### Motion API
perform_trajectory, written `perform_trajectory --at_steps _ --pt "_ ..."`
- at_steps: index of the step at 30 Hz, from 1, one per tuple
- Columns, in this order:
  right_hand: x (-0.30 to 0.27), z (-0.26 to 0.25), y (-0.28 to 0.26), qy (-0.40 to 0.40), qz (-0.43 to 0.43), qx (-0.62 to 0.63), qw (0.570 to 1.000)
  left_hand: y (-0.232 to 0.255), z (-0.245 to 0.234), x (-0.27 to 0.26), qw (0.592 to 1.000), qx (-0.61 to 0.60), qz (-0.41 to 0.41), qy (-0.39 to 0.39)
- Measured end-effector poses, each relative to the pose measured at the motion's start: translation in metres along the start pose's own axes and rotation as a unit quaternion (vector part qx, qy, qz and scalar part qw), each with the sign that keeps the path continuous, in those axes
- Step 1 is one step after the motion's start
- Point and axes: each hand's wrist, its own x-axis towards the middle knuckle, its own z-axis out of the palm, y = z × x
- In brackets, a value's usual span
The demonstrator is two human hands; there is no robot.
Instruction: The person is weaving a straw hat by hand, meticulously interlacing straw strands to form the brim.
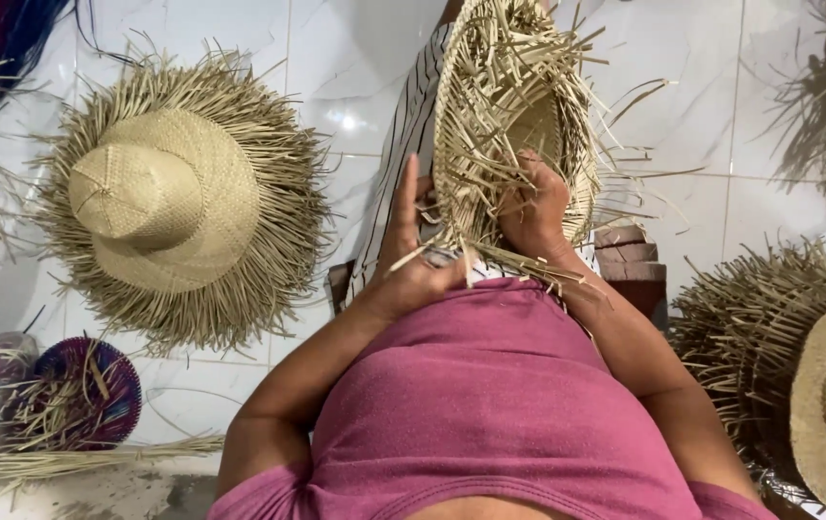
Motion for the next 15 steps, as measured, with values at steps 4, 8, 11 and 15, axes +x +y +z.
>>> perform_trajectory --at_steps 4,8,11,15 --pt "0.001 -0.001 0.008 -0.007 -0.009 0.001 1.000 -0.012 0.002 -0.015 0.996 0.046 -0.048 0.055" --pt "-0.005 0.008 0.022 -0.028 0.005 0.010 1.000 -0.018 0.005 -0.004 0.994 0.081 -0.034 0.072" --pt "-0.008 0.005 0.023 -0.032 0.008 -0.008 0.999 -0.060 0.010 0.002 0.991 0.105 -0.016 0.084" --pt "0.003 -0.002 0.002 -0.029 -0.015 -0.011 0.999 -0.051 0.016 0.028 0.984 0.108 -0.001 0.142"
